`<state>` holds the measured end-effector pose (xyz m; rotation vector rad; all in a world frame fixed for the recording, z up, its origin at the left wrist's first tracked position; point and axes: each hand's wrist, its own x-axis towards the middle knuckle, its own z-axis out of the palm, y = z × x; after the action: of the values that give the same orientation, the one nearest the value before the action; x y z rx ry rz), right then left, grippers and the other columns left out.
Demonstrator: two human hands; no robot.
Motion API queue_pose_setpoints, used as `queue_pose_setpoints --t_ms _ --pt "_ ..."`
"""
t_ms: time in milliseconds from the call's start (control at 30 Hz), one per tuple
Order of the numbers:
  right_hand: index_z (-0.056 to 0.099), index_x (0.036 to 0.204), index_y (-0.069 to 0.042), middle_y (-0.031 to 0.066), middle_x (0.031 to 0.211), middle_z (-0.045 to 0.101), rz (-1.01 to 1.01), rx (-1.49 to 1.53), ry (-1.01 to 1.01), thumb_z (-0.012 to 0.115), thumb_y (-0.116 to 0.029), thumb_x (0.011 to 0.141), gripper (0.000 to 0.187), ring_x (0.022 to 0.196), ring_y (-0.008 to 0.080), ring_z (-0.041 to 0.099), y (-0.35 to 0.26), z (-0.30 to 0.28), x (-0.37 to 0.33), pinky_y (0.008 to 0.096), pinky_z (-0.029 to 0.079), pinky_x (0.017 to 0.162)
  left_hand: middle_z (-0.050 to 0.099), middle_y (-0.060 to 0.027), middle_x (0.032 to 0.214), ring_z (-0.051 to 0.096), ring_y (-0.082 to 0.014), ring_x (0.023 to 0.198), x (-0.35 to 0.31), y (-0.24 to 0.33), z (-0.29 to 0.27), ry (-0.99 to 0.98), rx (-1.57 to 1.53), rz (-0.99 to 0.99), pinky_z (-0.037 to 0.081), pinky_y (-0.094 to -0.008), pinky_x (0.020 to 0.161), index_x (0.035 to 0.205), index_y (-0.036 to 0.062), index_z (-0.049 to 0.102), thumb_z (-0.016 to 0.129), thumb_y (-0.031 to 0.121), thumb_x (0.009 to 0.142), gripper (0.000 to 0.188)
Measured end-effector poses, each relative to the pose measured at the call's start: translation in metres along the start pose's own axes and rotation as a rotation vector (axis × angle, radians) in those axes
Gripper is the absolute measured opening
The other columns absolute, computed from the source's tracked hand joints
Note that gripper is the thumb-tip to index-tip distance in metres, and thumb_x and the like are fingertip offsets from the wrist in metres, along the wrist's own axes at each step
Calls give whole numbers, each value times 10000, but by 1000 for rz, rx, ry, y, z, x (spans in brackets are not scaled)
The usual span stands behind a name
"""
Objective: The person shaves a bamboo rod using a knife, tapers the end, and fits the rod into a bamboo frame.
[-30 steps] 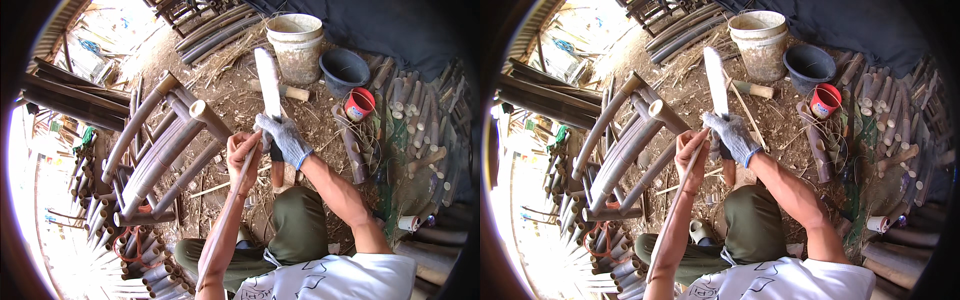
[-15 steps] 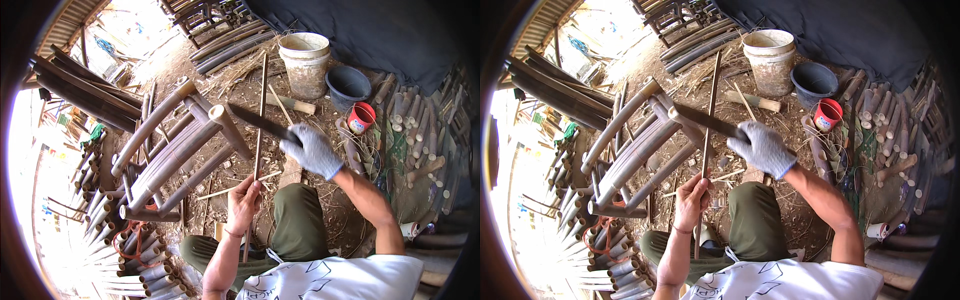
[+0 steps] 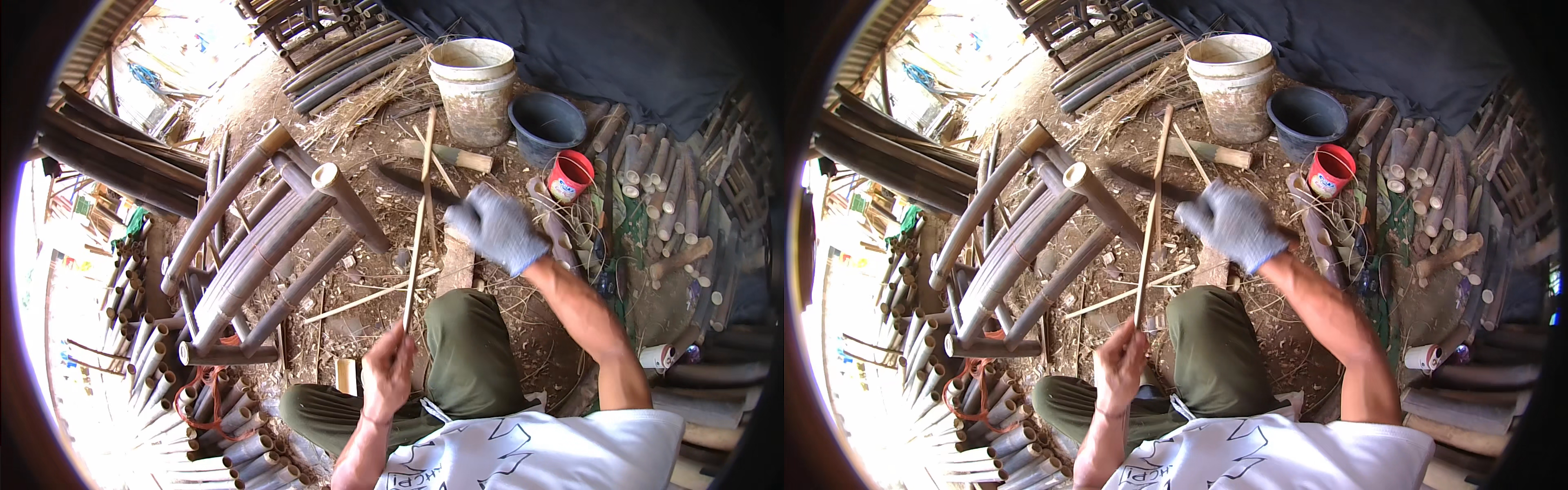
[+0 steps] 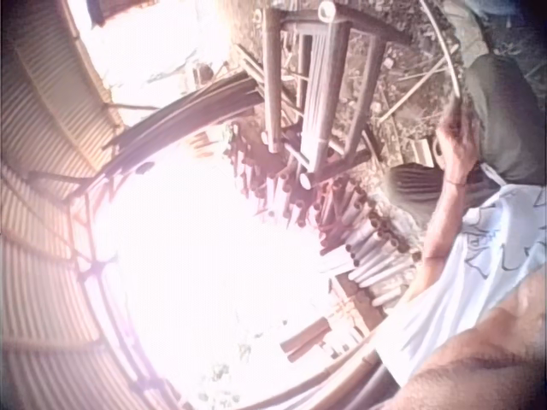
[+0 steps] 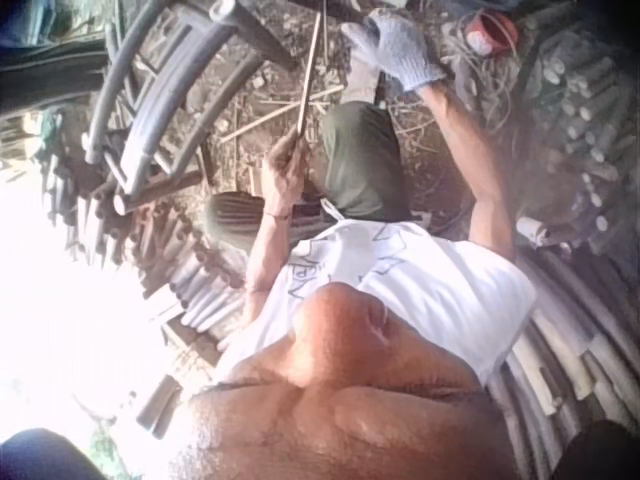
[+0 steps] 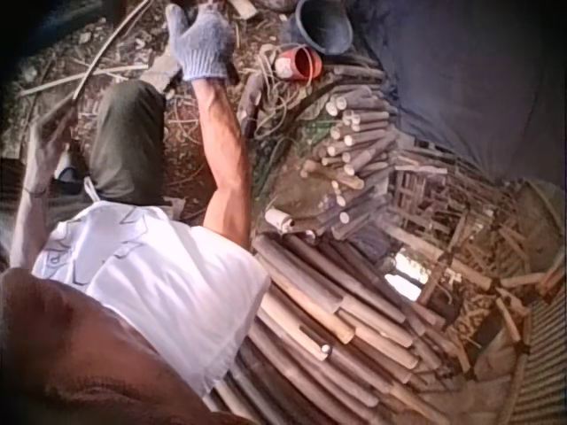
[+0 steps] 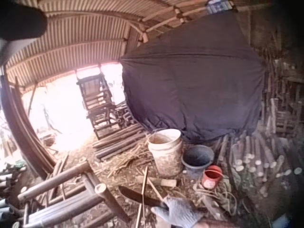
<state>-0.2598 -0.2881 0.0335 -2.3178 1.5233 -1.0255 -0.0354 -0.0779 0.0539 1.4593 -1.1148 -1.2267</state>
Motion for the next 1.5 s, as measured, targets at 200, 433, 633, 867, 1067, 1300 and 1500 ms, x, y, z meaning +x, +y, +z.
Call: queue_pose_setpoints --t_ms 200,433,633,867,1067,1300,1500 --pt "588 719 -18 139 584 532 354 39 97 470 -557 1006 622 569 253 549 64 -52 39 438 404 577 592 4 749 461 -34 610 -58 -26 -17 45 -93 -120 363 -172 538 1320 -5 615 605 158 1015 346" --pt "593 776 -118 98 692 596 -179 147 -174 678 -611 839 503 599 288 635 -65 -26 -56 445 508 580 587 -29 649 407 -35 407 30 34 9 -28 -277 -23 300 -188 354 1426 41 511 506 273 1060 433" --pt "571 779 -106 126 671 586 -10 131 -42 602 -579 921 495 588 321 624 -44 -21 -30 447 482 517 450 26 585 349 -33 418 15 36 24 -44 -277 0 265 -198 360 1443 44 498 508 217 1059 421" --pt "657 791 -69 180 687 652 157 61 -20 578 -582 935 539 649 346 671 32 -63 24 432 484 570 510 2 603 373 -34 433 -35 -3 2 -119 -267 1 283 -193 382 1436 26 507 535 182 1048 419" --pt "585 866 -78 138 651 603 -334 13 5 551 -357 991 307 609 358 637 6 -49 -11 447 446 531 508 7 603 384 -36 455 -32 -7 -8 -128 -245 -19 287 -199 391 1417 36 534 564 202 1038 415" --pt "548 706 -79 143 626 558 113 222 -47 515 -481 1001 500 578 312 584 14 -49 6 450 426 542 496 7 594 374 -43 438 -28 -11 -4 -140 -263 -85 282 -204 384 1412 30 538 558 209 1039 414" --pt "595 748 -47 153 610 581 282 84 170 414 -540 1026 594 533 329 571 61 -70 22 453 451 537 493 18 592 403 -46 457 -26 -11 -5 -192 -346 -133 309 -211 400 1390 4 553 569 169 1032 394"
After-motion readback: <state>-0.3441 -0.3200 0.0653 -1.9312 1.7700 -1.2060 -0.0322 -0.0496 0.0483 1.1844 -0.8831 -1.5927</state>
